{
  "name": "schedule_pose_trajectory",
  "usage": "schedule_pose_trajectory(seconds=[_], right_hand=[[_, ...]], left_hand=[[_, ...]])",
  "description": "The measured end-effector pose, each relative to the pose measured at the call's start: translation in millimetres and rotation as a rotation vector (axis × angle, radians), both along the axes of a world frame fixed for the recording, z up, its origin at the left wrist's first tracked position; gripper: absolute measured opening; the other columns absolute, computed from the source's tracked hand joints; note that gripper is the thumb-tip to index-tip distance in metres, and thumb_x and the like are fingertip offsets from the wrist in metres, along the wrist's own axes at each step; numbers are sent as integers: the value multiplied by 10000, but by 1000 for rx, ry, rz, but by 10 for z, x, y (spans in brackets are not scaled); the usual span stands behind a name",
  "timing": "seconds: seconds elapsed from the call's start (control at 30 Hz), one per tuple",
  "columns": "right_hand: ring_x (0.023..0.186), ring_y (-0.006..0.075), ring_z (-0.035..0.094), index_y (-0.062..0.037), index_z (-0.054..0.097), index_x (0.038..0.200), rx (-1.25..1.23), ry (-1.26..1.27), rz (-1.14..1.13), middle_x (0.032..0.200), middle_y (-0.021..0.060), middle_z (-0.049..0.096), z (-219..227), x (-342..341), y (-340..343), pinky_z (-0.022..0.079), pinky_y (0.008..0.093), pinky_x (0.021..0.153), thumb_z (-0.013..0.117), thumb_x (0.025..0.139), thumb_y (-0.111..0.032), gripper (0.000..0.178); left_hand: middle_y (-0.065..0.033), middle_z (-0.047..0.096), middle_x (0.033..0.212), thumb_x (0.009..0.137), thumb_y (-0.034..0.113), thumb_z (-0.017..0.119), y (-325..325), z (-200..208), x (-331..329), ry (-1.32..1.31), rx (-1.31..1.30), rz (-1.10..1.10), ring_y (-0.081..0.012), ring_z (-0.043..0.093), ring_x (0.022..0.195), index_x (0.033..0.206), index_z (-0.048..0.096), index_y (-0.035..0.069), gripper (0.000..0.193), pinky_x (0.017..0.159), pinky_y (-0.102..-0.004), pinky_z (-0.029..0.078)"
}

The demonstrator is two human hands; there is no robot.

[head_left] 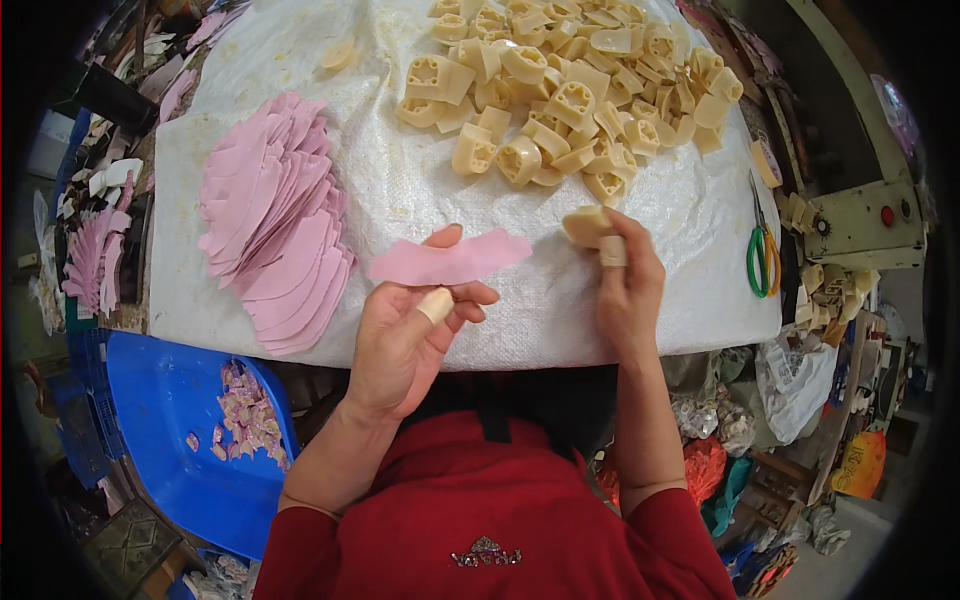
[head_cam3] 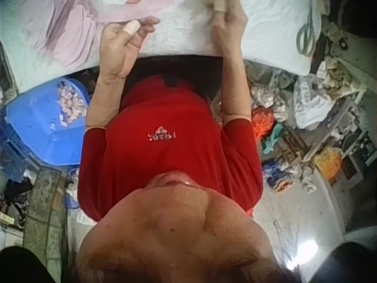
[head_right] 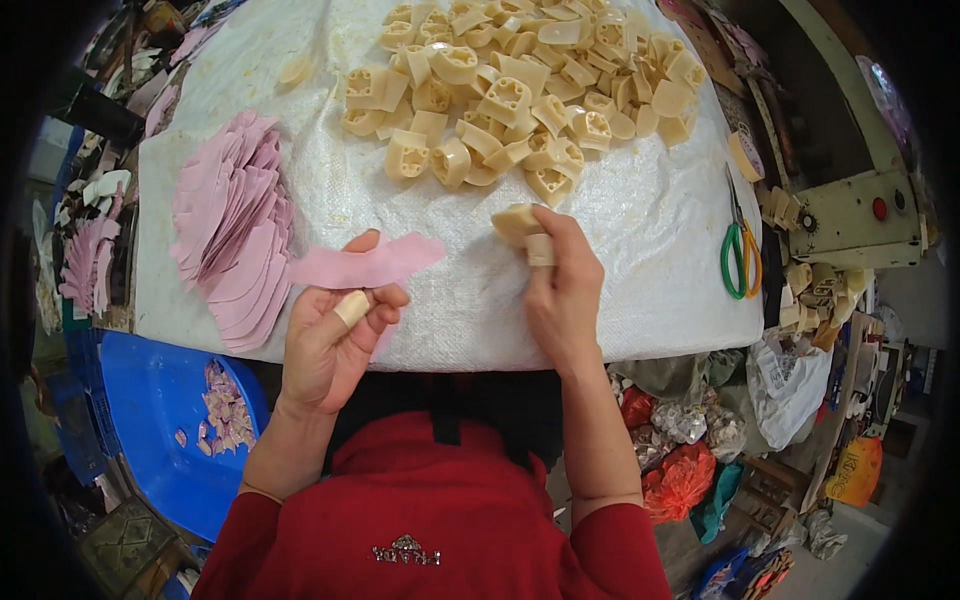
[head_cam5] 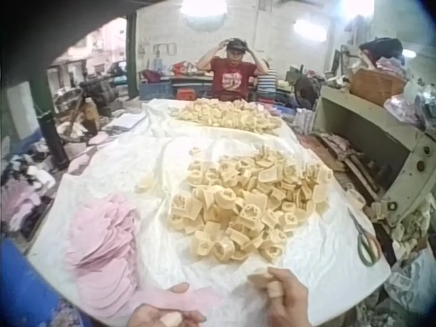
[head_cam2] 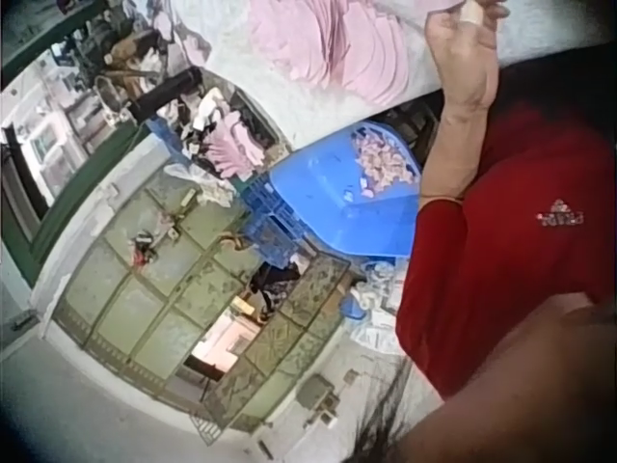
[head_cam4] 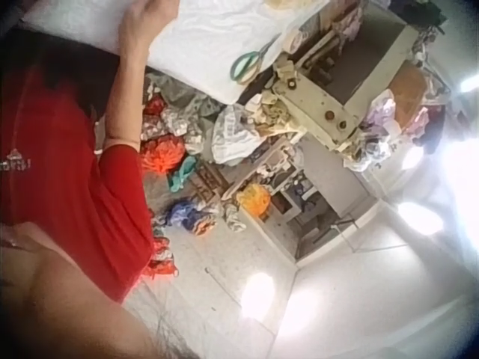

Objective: Assembling small cream-colored shoe components with pink inserts in a manufacturing environment.

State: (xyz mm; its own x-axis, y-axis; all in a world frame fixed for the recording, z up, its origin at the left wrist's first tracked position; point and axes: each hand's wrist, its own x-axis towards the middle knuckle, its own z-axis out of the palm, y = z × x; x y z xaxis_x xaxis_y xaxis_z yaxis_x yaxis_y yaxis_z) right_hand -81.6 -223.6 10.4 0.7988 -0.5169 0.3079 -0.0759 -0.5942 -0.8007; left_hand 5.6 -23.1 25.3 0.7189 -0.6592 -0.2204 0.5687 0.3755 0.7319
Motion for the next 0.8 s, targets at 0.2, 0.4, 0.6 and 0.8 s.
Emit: schedule_pose_trajectory(seconds=[0.2, 0.4, 0.6, 0.8], right_hand=[[969, 204, 549, -20, 550, 1159, 345, -283, 279, 1089, 137, 548, 342, -71, 372, 474, 284, 784, 576, 853, 28, 311], [880, 305, 605, -33, 547, 1135, 40, -487, 380, 1025, 172, 630, 192, 94, 606, 510, 363, 762, 606, 780, 85, 379], [900, 309, 586, -46, 550, 1131, -109, -545, 392, 1042, 149, 623, 96, 144, 655, 511, 375, 752, 583, 726, 129, 442], [909, 303, 573, -50, 554, 1111, -123, -521, 381, 1050, 140, 619, 106, 134, 651, 508, 372, 745, 592, 709, 129, 442]], left_hand=[[-133, 604, 1077, 1003, 225, 403, 104, -100, -40, 59, -137, -40, -163, 587, 952, 1325, 407, -61, 430, 789, -282, 464], [-128, 589, 1161, 1009, 236, 408, 39, 65, -184, -77, 17, 53, -131, 570, 1004, 1220, 521, -90, 405, 872, -263, 450], [-115, 614, 1127, 1010, 204, 399, 146, 111, -175, -140, 32, -44, -123, 573, 1005, 1221, 533, -86, 383, 890, -250, 453], [-112, 628, 1115, 1006, 194, 403, 111, 138, -213, -199, 70, -6, -122, 576, 1007, 1210, 540, -90, 376, 887, -250, 454]])
